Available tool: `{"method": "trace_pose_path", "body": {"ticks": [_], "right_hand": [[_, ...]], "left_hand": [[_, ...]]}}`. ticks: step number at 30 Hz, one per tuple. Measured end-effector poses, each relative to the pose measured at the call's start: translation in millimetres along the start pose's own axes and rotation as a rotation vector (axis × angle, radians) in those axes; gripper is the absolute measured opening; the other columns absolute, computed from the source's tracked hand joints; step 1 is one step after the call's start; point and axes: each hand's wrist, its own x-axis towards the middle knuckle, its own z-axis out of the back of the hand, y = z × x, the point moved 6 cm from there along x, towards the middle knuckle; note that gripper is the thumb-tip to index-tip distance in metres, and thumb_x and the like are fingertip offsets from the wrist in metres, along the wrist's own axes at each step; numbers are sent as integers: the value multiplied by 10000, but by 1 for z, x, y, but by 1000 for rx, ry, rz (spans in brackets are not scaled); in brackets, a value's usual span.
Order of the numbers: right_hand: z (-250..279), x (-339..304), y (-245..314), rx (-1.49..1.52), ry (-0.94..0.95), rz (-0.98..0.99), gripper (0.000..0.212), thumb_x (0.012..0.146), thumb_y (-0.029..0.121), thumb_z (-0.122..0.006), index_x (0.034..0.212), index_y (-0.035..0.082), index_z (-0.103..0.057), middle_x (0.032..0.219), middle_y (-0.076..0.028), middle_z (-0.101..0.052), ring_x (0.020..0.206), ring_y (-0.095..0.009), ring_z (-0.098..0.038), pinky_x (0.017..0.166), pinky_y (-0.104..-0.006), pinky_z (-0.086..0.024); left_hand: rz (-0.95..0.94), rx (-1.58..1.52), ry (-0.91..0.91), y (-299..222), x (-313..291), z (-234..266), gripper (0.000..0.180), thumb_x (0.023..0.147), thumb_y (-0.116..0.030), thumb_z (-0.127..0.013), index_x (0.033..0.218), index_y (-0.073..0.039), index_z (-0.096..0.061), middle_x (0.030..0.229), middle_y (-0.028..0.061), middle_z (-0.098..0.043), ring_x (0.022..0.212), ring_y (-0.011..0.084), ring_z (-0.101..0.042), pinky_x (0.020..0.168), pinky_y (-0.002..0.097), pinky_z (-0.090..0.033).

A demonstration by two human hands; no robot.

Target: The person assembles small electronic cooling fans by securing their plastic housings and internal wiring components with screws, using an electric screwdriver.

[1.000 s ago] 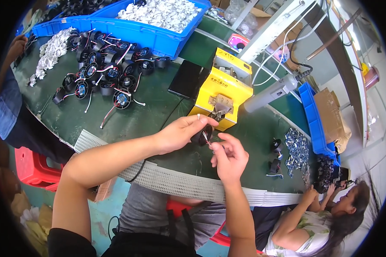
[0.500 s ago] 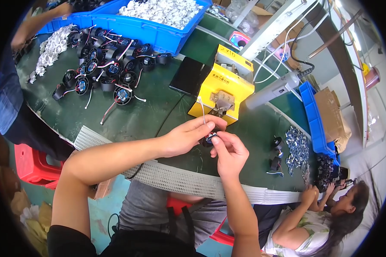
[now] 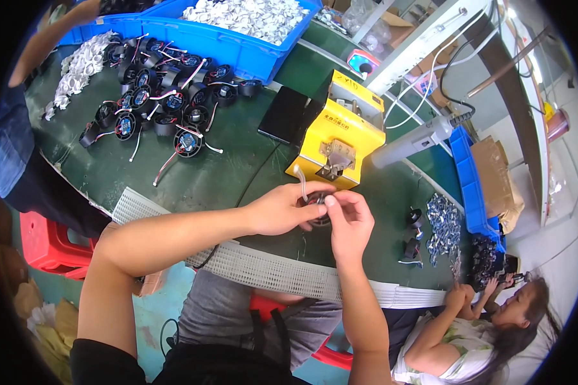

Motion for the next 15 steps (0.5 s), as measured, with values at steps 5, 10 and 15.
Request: {"method": "trace_pose_path", "body": {"ticks": [5, 10, 15], "right_hand": [[36, 56, 41, -323, -395, 329, 689, 841, 111, -739, 1391, -28, -347, 1365, -185, -445, 1245, -281, -463, 1060, -410, -363], [46, 101, 49, -196, -330, 324, 464, 875, 112, -702, 1269, -47, -514, 974, -88, -647, 874, -139, -616, 828, -286, -483], [-3, 86, 89, 269, -290, 414, 572, 921, 25, -523, 1426, 11, -254, 598, -46, -504, 476, -111, -474, 453, -261, -387]], "left_hand": [[43, -137, -60, 11, 2, 13, 340, 926, -62, -582, 1245, 26, -505, 1097, 130, -601, 901, 200, -668, 720, 336, -625], [209, -165, -52, 13, 2, 19, 343, 932, -31, -543, 1266, 24, -489, 1105, 143, -573, 867, 221, -664, 751, 362, -623], [271, -168, -96, 15, 1, 23, 339, 944, -52, -522, 1272, 31, -497, 1058, 150, -583, 850, 221, -665, 760, 357, -621]]}}
